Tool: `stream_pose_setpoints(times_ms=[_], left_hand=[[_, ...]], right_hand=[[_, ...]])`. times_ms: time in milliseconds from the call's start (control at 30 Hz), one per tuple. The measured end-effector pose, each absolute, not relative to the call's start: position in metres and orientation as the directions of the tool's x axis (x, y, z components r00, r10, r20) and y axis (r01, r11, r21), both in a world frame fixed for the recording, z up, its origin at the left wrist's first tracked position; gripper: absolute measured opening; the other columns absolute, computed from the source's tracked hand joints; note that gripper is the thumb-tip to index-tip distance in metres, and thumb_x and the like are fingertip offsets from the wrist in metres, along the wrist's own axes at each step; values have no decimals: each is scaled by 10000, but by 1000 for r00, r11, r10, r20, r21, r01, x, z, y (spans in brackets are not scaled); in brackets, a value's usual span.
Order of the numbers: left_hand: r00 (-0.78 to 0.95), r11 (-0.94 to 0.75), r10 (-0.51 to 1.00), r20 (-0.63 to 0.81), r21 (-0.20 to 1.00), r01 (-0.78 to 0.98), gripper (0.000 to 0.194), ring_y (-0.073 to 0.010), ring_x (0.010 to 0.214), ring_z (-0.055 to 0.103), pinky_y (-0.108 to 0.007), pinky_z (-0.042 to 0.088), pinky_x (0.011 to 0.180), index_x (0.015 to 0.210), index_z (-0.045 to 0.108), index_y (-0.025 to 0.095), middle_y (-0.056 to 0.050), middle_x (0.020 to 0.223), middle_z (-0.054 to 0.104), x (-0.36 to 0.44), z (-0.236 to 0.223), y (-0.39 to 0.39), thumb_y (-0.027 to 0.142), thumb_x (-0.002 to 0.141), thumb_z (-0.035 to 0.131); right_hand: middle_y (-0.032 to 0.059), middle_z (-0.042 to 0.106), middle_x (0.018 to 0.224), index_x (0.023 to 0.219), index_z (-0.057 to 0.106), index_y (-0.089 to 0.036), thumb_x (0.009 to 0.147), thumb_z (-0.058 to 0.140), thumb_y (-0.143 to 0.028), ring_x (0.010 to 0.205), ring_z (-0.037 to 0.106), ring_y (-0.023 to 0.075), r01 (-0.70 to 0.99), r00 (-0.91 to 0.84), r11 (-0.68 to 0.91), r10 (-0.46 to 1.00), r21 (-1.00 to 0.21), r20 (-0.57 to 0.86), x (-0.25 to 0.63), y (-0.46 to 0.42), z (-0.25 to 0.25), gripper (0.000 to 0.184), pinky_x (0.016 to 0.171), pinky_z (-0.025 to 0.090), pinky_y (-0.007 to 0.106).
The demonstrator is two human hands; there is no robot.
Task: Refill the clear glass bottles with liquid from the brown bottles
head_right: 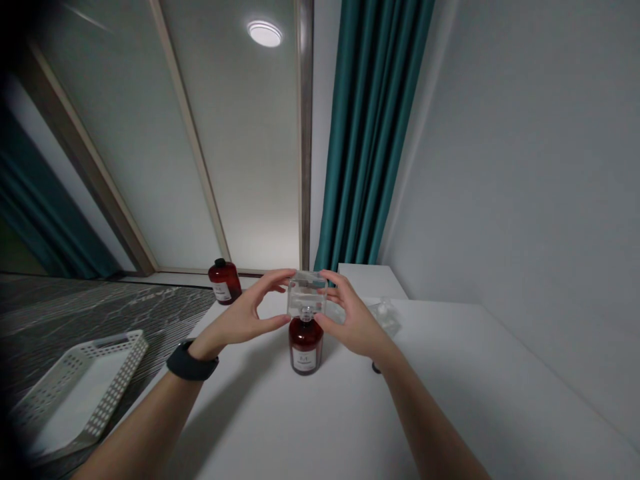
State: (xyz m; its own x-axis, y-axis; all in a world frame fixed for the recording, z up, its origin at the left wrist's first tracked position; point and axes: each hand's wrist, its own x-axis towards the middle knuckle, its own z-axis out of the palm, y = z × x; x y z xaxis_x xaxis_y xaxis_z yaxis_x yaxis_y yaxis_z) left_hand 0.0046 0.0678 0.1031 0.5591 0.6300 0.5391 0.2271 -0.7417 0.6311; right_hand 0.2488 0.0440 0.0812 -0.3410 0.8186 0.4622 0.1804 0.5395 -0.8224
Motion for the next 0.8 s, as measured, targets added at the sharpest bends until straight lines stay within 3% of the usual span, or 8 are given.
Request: stream_pose_setpoints(times_ms=[233,800], left_hand=[[569,-760,609,552,611,221,695,-298,1322,504,-498,471,1070,1446,408,321,-92,1480,475,5,105,66,236,843,743],[591,-798,569,571,557,229,650,-299,1356,467,-495,461,1095,1406,435,297,-99,1481,458,3,108,65,233,835,739]], right_hand=[[84,391,1510,1422,353,-338,883,654,-213,1318,535,271,215,-364,585,791,-782,492,252,44,82,629,1177,382,539],[84,378,1497,1386,397,-329,841,688,-168,1310,531,273,257,-377,634,761,-729,529,253,42,86,638,1151,419,526]])
